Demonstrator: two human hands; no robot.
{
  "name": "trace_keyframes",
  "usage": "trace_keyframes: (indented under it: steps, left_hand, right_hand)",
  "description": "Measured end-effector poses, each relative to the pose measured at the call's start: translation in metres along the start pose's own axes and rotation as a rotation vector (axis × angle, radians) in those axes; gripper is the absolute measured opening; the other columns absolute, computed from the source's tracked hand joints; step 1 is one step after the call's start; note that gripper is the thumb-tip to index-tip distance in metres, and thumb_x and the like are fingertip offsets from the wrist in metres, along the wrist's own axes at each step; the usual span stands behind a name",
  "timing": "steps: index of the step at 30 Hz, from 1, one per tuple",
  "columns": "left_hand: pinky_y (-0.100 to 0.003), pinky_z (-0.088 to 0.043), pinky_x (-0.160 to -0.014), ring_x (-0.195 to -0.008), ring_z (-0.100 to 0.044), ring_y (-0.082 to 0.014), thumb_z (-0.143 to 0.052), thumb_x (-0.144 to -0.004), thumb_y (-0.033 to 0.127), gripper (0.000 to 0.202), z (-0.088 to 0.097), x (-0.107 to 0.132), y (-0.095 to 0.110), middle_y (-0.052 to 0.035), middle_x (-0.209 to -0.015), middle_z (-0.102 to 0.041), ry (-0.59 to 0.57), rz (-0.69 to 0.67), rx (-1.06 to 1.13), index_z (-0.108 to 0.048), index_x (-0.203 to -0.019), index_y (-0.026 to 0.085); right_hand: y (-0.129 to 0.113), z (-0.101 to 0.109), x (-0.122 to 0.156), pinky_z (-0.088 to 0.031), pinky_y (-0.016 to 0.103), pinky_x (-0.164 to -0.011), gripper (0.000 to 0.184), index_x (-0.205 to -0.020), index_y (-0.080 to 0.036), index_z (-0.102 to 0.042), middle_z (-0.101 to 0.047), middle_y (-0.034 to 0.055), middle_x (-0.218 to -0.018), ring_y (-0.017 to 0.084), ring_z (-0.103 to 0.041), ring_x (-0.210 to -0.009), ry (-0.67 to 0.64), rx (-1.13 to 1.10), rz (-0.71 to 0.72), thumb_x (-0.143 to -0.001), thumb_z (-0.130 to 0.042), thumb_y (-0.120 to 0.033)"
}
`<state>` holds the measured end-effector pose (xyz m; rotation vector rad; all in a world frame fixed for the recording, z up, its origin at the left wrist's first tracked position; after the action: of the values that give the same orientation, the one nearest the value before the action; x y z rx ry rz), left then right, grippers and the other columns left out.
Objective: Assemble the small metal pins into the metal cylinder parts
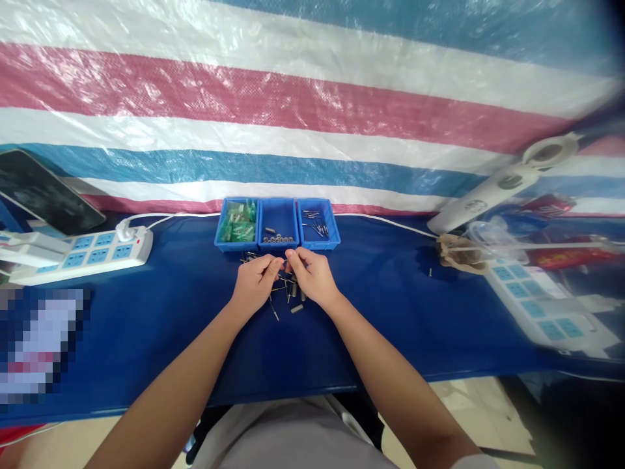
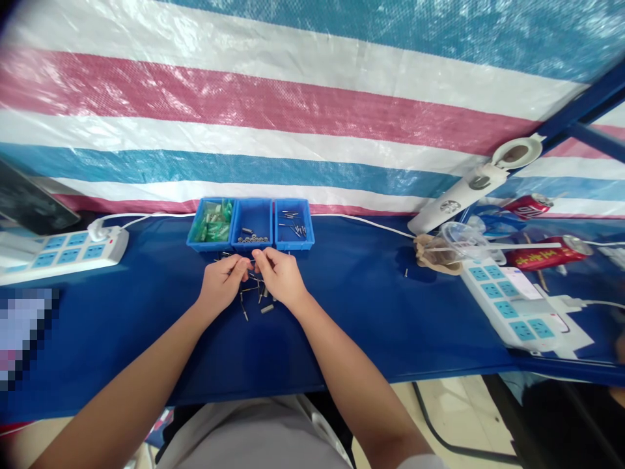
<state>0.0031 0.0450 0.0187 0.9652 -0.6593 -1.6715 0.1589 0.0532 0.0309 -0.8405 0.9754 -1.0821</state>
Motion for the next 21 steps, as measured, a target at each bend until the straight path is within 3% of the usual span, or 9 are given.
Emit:
trace_keyframes:
  steps: [4,10,17,21]
  left_hand:
    - [-0.025,-0.047,-0.063,-0.059,-0.063,-0.0131,-0.049,-0.100,0.048,0.044,0.0004,-0.0003,0.0007,-0.0001,-0.062,-0.067,0.004,-0.005,-0.010,-0.070,-0.073,0.020]
    - [-0.023,-0.048,-0.059,-0.058,-0.062,-0.0123,-0.063,-0.092,0.047,0.029,-0.0031,0.0015,-0.0021,0.0033,-0.066,-0.067,0.016,0.042,0.090,-0.072,-0.107,0.023]
    - [-0.023,-0.051,-0.066,-0.064,-0.067,-0.0122,-0.061,-0.095,0.042,0.023,-0.0023,0.0006,-0.0031,0.0020,-0.074,-0.073,0.017,0.034,0.083,-0.074,-0.099,0.023]
    - [-0.023,-0.048,-0.064,-0.061,-0.065,-0.0117,-0.056,-0.098,0.043,0.029,-0.0015,0.0001,-0.0014,0.0024,-0.067,-0.070,-0.004,0.021,0.035,-0.073,-0.089,0.022]
  right_hand:
    - [0.0014,-0.0016,0.0001,-0.049,0.026,-0.068,0.051,-0.068,-0.021,-0.061,-0.068,0.0009,-0.068,0.015,-0.064,-0.067,-0.008,-0.005,-0.016,-0.102,-0.046,-0.055]
    - [0.0060,-0.0011,-0.0002,-0.047,0.025,-0.064,0.053,-0.066,-0.020,-0.060,-0.065,-0.0001,-0.064,0.014,-0.061,-0.062,0.023,-0.003,-0.049,-0.101,-0.046,-0.058]
    - [0.0048,-0.0007,0.0000,-0.046,0.026,-0.064,0.051,-0.066,-0.021,-0.060,-0.064,0.0000,-0.065,0.014,-0.060,-0.062,0.012,0.006,-0.027,-0.102,-0.046,-0.054]
    - [0.0027,-0.0008,0.0003,-0.046,0.026,-0.065,0.051,-0.067,-0.021,-0.059,-0.064,-0.0002,-0.066,0.014,-0.060,-0.063,0.001,0.024,-0.020,-0.102,-0.046,-0.054]
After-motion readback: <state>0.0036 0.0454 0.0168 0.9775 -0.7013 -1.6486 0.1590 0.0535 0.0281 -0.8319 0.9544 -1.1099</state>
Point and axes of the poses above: each hand's wrist, its own x-axis away from the middle knuckle, its own z-axis out of the back of the hand, y = z × x, the point moved 5 cm from there along -x, towards the middle knuckle
